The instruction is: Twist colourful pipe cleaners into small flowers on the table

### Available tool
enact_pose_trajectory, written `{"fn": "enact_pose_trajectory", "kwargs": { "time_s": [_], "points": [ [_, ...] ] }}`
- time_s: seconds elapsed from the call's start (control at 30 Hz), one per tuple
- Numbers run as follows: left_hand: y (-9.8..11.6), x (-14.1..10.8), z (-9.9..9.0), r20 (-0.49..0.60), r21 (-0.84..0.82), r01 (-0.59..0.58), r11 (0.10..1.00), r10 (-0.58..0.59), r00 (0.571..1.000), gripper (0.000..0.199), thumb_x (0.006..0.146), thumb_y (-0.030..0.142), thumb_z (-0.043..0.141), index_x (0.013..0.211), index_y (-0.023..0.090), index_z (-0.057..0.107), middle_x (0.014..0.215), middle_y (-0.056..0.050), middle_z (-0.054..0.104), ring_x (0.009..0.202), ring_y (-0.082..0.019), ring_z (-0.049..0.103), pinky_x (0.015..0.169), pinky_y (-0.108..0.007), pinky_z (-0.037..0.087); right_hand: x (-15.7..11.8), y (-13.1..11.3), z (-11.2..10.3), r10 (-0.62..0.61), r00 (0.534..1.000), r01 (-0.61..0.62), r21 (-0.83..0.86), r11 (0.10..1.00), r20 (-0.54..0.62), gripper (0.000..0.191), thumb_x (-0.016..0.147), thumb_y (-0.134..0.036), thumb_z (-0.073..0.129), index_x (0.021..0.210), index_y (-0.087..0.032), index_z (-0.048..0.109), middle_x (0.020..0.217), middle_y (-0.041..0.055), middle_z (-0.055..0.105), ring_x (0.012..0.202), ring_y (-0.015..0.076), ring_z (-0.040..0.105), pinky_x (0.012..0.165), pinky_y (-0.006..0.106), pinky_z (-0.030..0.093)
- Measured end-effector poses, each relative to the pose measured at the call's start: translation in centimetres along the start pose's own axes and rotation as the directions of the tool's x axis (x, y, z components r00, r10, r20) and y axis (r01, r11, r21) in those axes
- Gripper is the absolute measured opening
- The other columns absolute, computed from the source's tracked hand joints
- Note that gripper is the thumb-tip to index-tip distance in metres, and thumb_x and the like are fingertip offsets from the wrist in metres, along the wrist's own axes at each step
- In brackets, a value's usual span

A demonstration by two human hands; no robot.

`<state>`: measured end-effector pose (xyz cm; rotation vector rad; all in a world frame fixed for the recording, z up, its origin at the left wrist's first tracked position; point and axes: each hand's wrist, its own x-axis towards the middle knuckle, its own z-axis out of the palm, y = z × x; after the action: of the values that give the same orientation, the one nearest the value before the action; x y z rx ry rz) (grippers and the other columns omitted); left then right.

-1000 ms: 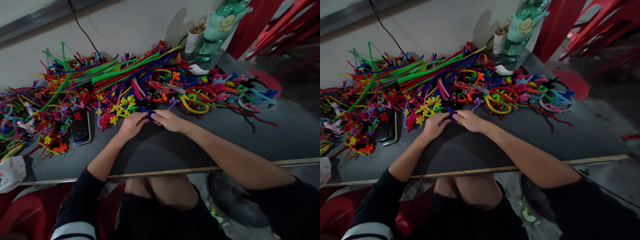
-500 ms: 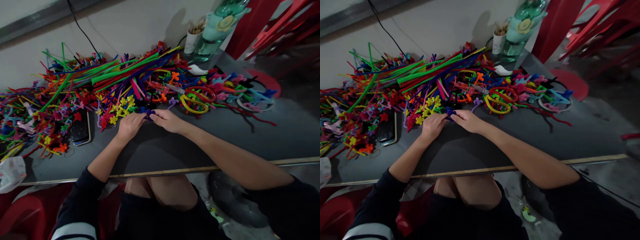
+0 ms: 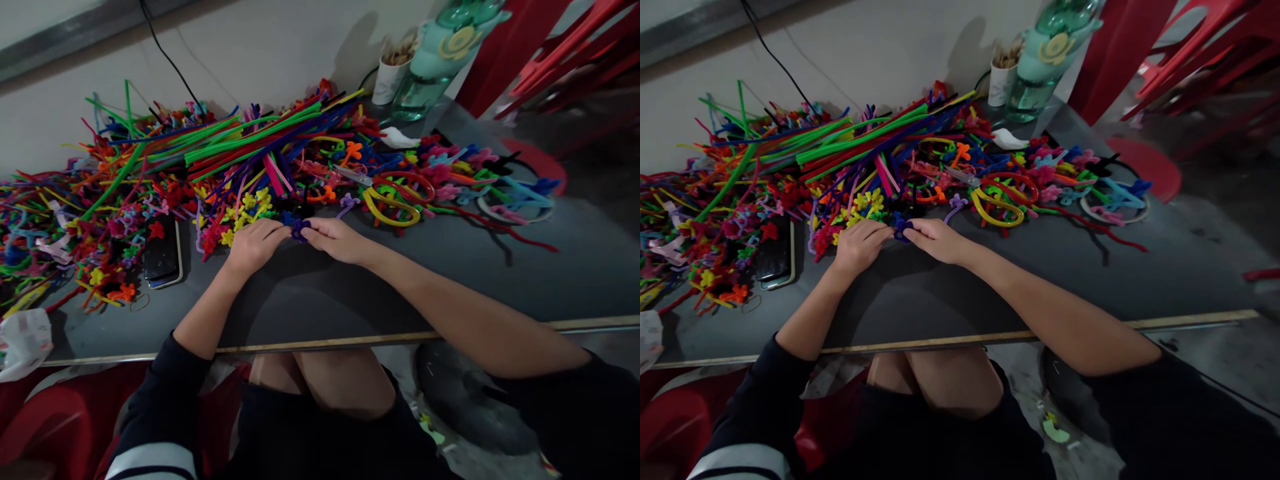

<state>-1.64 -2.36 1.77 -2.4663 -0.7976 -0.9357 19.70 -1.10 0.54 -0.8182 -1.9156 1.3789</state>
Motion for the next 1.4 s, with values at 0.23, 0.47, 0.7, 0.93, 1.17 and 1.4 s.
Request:
{"fn": "enact_pose_trajectory", "kwargs": {
  "time_s": [0.23,0.47,0.7,0.93,1.17,1.4],
  "points": [
    [0.3,-0.3,0.4,0.136,-0.083,0.133,0.988,-0.121,0.983,0.026,0.095,0.036,0.053,0.101,0.016,0.067,0.088,-0.008,0.073,0.086,-0.017,0.070,0.075,-0.028,0.054,0.1,0.4,0.3,0.023,0.998,-0.033,0.201,0.979,0.053,0.045,0.088,-0.064,0.048,0.081,-0.020,0.047,0.061,-0.0059,0.040,0.051,0.0075,0.033,0.047,0.024,0.028],
    [1.5,-0.2,1.8,0.152,-0.300,0.535,0.790,-0.514,0.844,0.028,0.095,0.037,0.052,0.103,0.015,0.069,0.096,-0.009,0.074,0.089,-0.017,0.070,0.076,-0.028,0.056,0.3,0.4,0.3,0.019,0.999,-0.019,0.022,1.000,-0.031,0.037,0.088,-0.053,0.055,0.086,-0.016,0.058,0.074,0.0025,0.061,0.057,0.0093,0.052,0.050,0.023,0.038],
    [2.2,-0.1,2.5,0.216,-0.475,0.642,0.602,-0.627,0.749,0.024,0.090,0.036,0.061,0.095,0.016,0.072,0.090,-0.007,0.075,0.075,-0.013,0.068,0.059,-0.022,0.051,0.2,0.2,0.8,0.055,0.979,-0.053,0.017,0.998,-0.196,0.037,0.083,-0.052,0.063,0.087,-0.014,0.065,0.082,0.0086,0.072,0.053,0.0120,0.061,0.046,0.024,0.043],
    [2.1,-0.3,2.2,0.109,-0.319,0.548,0.773,-0.545,0.832,0.024,0.093,0.024,0.055,0.112,0.018,0.068,0.096,-0.006,0.075,0.085,-0.014,0.069,0.076,-0.026,0.055,0.0,0.0,0.9,0.018,0.979,-0.031,-0.063,0.998,-0.201,0.034,0.075,-0.046,0.074,0.089,-0.015,0.066,0.071,0.0047,0.071,0.058,0.0167,0.066,0.061,0.031,0.052],
    [1.7,-0.4,1.5,0.084,-0.161,0.420,0.893,-0.411,0.908,0.030,0.098,0.026,0.046,0.120,0.018,0.064,0.103,-0.008,0.074,0.092,-0.016,0.069,0.081,-0.028,0.054,0.0,-0.2,0.3,-0.025,0.975,-0.005,-0.134,0.991,-0.223,0.019,0.080,-0.033,0.065,0.090,-0.017,0.068,0.075,0.0054,0.072,0.063,0.0180,0.068,0.067,0.034,0.055],
    [1.4,-0.3,1.5,0.134,-0.207,0.450,0.869,-0.431,0.892,0.029,0.097,0.025,0.048,0.120,0.018,0.062,0.103,-0.008,0.073,0.095,-0.017,0.069,0.081,-0.029,0.055,0.0,-0.2,-0.7,-0.092,0.931,-0.006,-0.266,0.964,-0.354,0.018,0.082,-0.033,0.063,0.088,-0.018,0.071,0.072,0.0052,0.071,0.058,0.0176,0.066,0.062,0.034,0.054]
  ]
}}
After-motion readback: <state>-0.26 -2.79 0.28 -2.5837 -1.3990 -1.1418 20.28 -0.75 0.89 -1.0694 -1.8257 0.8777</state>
